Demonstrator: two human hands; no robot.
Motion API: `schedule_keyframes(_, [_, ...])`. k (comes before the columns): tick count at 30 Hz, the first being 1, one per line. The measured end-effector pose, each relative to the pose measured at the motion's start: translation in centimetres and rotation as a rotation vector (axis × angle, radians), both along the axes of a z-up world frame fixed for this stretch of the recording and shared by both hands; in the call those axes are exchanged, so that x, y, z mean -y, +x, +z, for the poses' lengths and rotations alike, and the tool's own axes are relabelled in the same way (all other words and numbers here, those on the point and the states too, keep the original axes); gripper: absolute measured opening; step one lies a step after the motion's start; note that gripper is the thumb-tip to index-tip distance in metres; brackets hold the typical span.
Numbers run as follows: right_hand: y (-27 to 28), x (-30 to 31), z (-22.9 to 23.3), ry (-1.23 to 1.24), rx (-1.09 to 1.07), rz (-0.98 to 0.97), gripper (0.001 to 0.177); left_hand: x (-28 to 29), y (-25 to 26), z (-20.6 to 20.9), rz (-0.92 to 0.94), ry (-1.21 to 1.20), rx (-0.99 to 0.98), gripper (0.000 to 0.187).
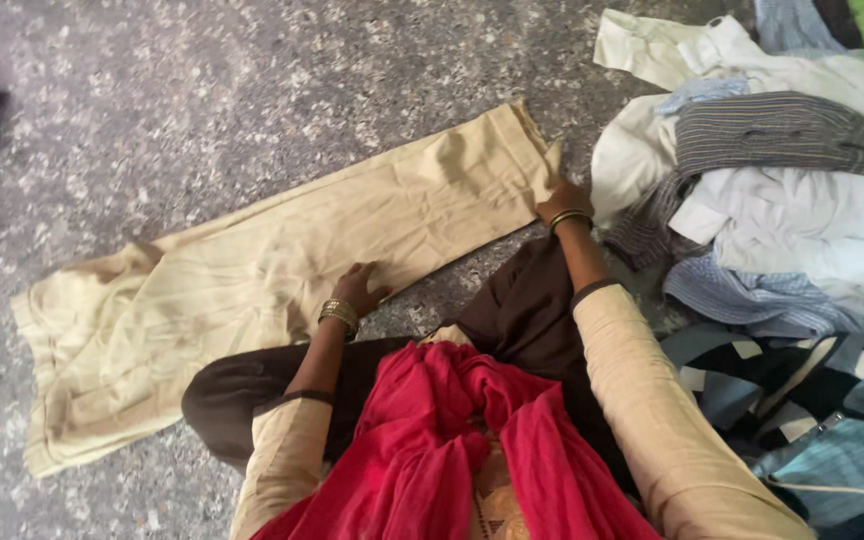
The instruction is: The person folds a blue shirt and places it in a bag, then buttons and folds a light green striped shirt and places it in the bag, followed by folding beige pants and placing them in the bag, and finally begins to arrange a striped shirt.
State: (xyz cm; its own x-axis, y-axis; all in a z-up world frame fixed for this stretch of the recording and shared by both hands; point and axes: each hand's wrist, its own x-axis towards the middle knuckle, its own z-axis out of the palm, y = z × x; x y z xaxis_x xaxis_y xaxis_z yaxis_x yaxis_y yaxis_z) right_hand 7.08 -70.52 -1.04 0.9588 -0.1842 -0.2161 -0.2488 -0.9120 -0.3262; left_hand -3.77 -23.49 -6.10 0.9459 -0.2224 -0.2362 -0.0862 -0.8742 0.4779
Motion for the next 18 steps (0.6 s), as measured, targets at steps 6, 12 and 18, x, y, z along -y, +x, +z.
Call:
schedule_keyframes(6, [0.0,-4.0,6.3,0.020,0.381,-0.164,0.027,1.3,-0.2,3.2,0.118,0.021,-0.069,0.073])
schedule_keyframes(12, [-3.3,-23.0,10.6,0.942,0.081,0.549,0.046,1.3,0.4,3.8,0.274,-0.282,-0.213,0.129])
schedule_keyframes(18, [-0.7,-22.2,2.9,0.363,-0.029,0.340,0.086,-3.8,2.0,2.9,0.915,-1.434,-0.551,0.097])
